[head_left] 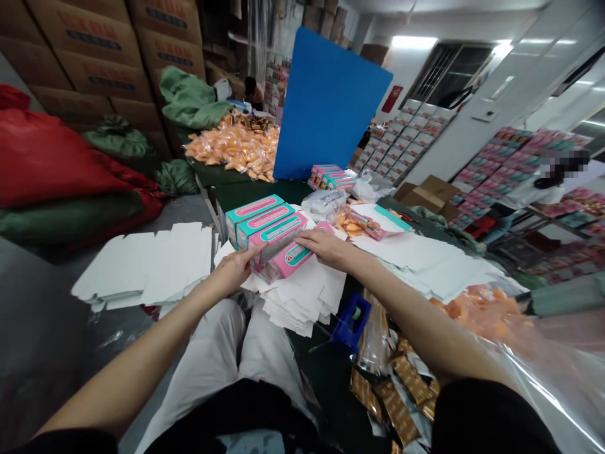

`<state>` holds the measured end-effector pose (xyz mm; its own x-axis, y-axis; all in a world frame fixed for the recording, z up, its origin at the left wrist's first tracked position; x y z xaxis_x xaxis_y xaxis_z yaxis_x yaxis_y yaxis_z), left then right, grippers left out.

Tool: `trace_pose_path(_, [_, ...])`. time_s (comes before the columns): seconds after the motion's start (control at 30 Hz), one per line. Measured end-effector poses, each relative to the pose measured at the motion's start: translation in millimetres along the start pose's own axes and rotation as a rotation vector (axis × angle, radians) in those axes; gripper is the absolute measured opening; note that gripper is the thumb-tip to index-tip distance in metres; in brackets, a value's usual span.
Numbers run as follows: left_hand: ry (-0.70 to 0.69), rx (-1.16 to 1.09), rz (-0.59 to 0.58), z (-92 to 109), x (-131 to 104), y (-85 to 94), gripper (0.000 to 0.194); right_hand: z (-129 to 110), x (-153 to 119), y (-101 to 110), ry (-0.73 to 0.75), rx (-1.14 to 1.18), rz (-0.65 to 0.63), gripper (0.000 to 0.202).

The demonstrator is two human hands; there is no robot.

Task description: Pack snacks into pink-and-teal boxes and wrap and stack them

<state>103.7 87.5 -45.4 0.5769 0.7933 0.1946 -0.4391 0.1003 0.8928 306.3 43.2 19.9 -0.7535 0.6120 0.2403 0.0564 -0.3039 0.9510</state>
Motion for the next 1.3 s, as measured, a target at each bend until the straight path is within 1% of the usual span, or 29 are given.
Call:
trace_pose_path(0.1, [-0.002, -0.009, 0.01, -1, 0, -0.5, 0.07, 5, 1, -8, -0.022, 0.024, 0.002, 0.066])
trace_pose_path(0.2, [0.007, -0.015, 0.001, 0, -1, 1.0, 0.069, 4, -3, -7, -0.025, 0.045, 0.014, 0.064])
trace_pose_path(0.27, [0.003, -0.028, -0.004, 2, -2, 3.1, 0.068, 0, -9, -1, -0.033, 0.05, 0.005, 0.064])
trace_pose_path(0.43, [-0.014, -0.049, -0.015, 5, -2, 5.1, 0.066, -2, -22, 26, -0.106, 0.053, -0.03, 0.069])
trace_pose_path(0.53, [-0.023, -0.061, -0.008, 4, -2, 4.2, 0.065, 1, -22, 33, -0.116, 0.059, -0.025, 0.07])
trace_pose_path(0.63, [-0.036, -0.097, 0.01, 3, -2, 4.2, 0.066, 5, -15, 28, -0.1, 0.068, -0.001, 0.069])
trace_pose_path(0.8, [-0.014, -0.105, 0.002, 1, -2, 2.8, 0.067, 10, 1, 6, -0.045, 0.108, 0.005, 0.073])
trace_pose_path(0.87, [-0.007, -0.097, -0.002, 0, -1, 1.3, 0.067, 14, 5, -2, -0.042, 0.125, 0.008, 0.074])
trace_pose_path(0.93, [-0.01, -0.091, 0.012, -2, -1, 0.7, 0.068, 20, 6, -7, -0.061, 0.142, 0.023, 0.071])
trace_pose_path(1.07, [-0.035, -0.099, 0.025, -1, -1, 1.0, 0.07, 39, 3, -6, -0.185, 0.133, 0.123, 0.063])
trace_pose_path(1.17, [-0.015, -0.099, 0.01, -1, -2, 1.5, 0.069, 48, -5, -4, -0.355, 0.061, 0.243, 0.058])
trace_pose_path(1.23, [0.013, -0.097, 0.006, -2, -1, 1.7, 0.067, 47, -13, -6, -0.497, -0.002, 0.319, 0.047])
trace_pose_path(1.3, [0.027, -0.099, 0.009, -3, -1, 1.7, 0.066, 39, -21, -15, -0.603, -0.018, 0.359, 0.035])
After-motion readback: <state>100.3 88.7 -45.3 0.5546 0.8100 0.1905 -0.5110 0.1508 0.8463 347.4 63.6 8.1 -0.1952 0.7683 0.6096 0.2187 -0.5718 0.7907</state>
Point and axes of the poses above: each hand's wrist, its own x-axis towards the middle knuckle, its own y-axis out of the back of the hand, z = x × y, the point moved 7 cm from there along x, towards the middle knuckle, and after that the axes turned 2 degrees about -x, right-handed, at the moved point
